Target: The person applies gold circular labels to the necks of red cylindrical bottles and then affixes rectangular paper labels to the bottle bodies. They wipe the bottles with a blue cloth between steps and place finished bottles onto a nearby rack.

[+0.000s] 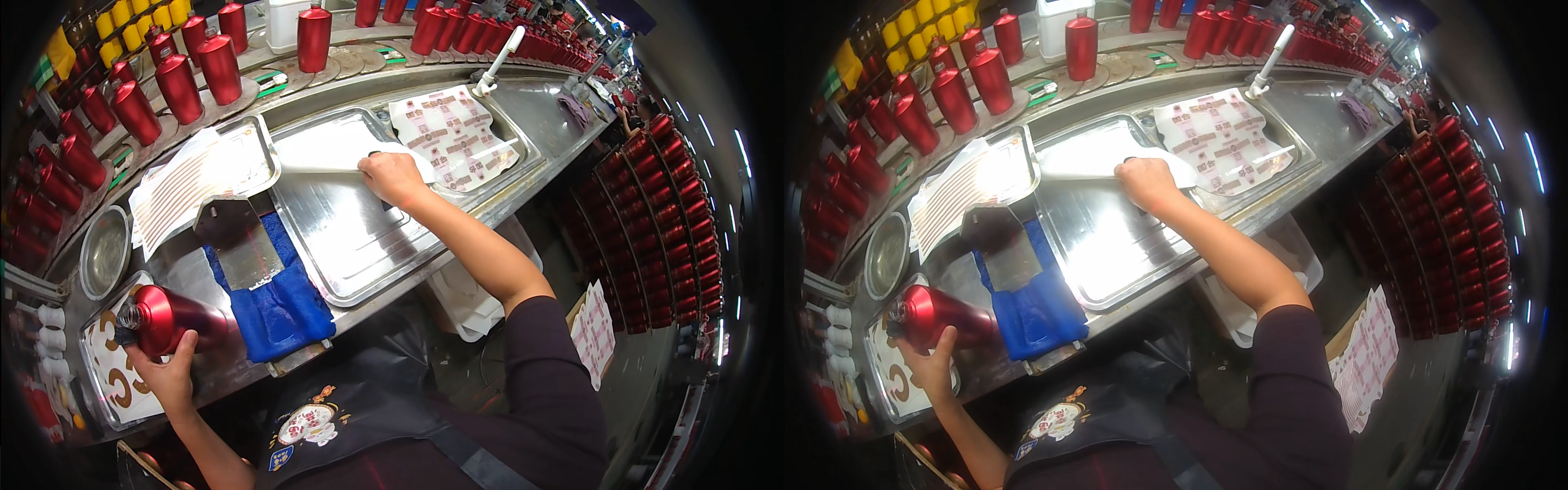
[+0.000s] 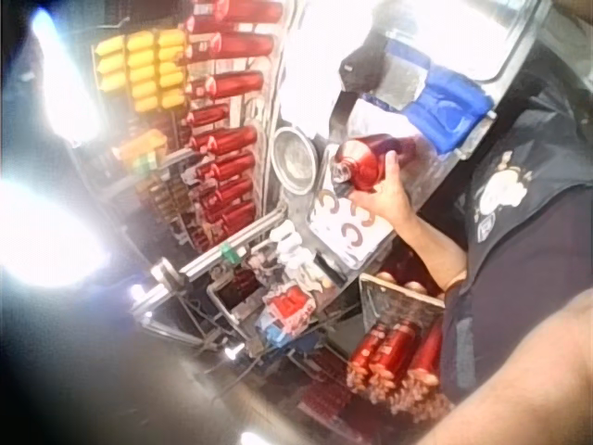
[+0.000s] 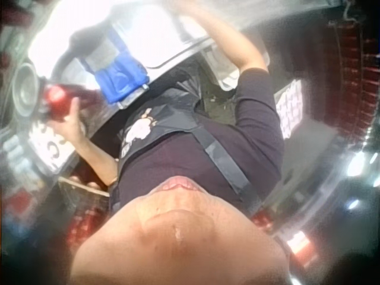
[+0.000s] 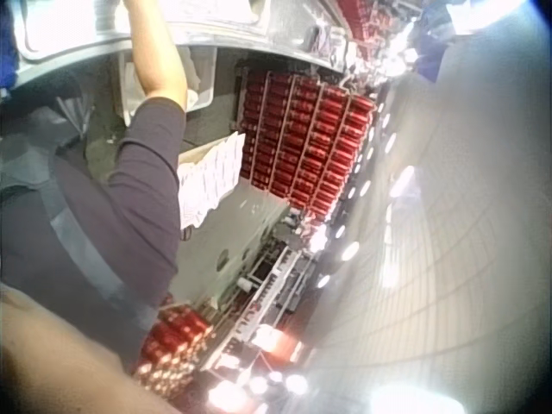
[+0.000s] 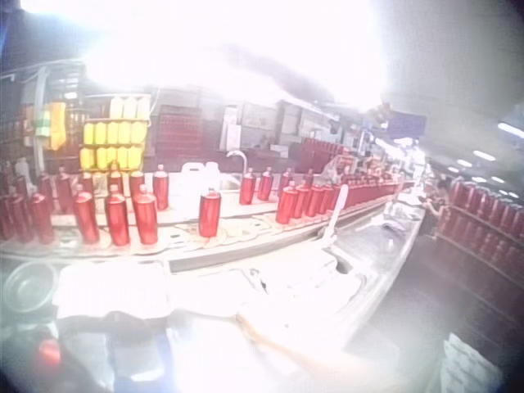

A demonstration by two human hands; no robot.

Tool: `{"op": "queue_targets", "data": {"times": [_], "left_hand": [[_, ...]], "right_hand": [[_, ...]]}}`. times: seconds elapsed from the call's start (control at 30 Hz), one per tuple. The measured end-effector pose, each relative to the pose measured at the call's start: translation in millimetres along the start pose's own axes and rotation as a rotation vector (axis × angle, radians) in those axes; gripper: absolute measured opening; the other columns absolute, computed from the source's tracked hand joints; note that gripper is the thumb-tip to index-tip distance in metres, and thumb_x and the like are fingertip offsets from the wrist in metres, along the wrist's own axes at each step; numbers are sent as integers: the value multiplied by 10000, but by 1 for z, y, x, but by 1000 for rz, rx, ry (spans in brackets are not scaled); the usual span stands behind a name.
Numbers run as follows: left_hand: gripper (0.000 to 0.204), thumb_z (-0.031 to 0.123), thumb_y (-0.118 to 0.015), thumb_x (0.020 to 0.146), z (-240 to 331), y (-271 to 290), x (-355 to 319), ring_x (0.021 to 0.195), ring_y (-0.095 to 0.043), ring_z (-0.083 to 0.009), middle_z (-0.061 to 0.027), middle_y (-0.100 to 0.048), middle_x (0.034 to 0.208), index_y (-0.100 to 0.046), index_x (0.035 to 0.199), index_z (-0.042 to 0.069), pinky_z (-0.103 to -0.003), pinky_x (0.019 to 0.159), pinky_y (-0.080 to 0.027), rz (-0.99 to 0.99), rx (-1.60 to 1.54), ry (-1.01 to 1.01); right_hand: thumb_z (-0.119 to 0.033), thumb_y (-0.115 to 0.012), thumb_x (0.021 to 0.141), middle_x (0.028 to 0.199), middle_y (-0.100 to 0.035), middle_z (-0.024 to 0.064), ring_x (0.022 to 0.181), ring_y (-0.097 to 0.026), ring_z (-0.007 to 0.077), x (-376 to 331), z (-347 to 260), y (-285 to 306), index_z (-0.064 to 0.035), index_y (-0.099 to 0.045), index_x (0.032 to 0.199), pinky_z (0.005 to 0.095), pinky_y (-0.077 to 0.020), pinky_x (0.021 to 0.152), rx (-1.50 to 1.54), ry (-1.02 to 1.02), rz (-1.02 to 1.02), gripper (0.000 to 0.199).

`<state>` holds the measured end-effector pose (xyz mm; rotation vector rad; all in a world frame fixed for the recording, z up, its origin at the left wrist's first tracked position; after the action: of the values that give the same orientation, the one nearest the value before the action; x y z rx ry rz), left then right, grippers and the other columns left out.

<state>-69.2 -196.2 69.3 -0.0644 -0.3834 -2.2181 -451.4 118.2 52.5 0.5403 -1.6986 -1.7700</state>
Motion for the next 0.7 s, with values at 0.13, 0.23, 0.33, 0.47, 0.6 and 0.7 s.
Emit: {"op": "queue_targets", "data": {"times": [0.13,0.23,0.33,0.47,0.6,0.7], "left_hand": [[896,10,-866,763,-4,2,-1,1224,-574,-220,-121,-566,1365,-381,1517,19,-346,1087,-419,-5,-24,18],[877,9,-860,776,-7,3,0,1233,-565,-216,-118,-560,1373,-384,1513,16,-342,1089,-415,-9,-6,3],[869,14,-860,781,-11,6,1,1239,-558,-215,-117,-556,1377,-386,1509,13,-340,1090,-414,17,0,10],[844,22,-849,799,-12,9,0,1255,-547,-215,-124,-535,1401,-385,1503,4,-335,1099,-408,5,12,-28],[886,32,-846,803,-16,13,0,1310,-516,-232,-143,-500,1465,-351,1536,-6,-343,1125,-385,-13,27,-69],[896,32,-846,800,-20,16,1,1317,-512,-234,-148,-512,1463,-347,1544,-2,-341,1138,-365,3,79,-69]], "right_hand": [[-92,-631,845,824,-708,66,761,-707,302,-21,2,39,-200,-727,1110,415,-559,639,-25,32,182,302],[-69,-645,856,817,-698,73,732,-697,293,-59,20,76,-220,-720,1189,409,-559,634,-5,10,282,373],[-83,-629,890,905,-726,111,785,-707,322,-115,55,103,-163,-727,1164,416,-568,674,75,-147,307,302],[-99,-624,896,836,-703,175,761,-715,302,-220,128,116,-69,-731,1090,370,-542,706,377,-565,397,224],[-24,-619,932,1042,-723,76,939,-654,129,-350,208,90,92,-675,1145,268,-506,868,698,-821,572,249],[-66,-636,933,1048,-726,77,934,-653,144,-458,277,25,53,-692,1176,283,-496,858,846,-1168,797,277]]}}
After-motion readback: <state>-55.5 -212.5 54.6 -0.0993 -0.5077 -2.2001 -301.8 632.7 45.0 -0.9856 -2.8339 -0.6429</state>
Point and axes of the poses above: each hand's wrist, its own x-axis towards the middle knuckle, its own y-axis out of the back of the hand, z = x × y, the point moved 7 cm from there along x, towards the middle knuckle
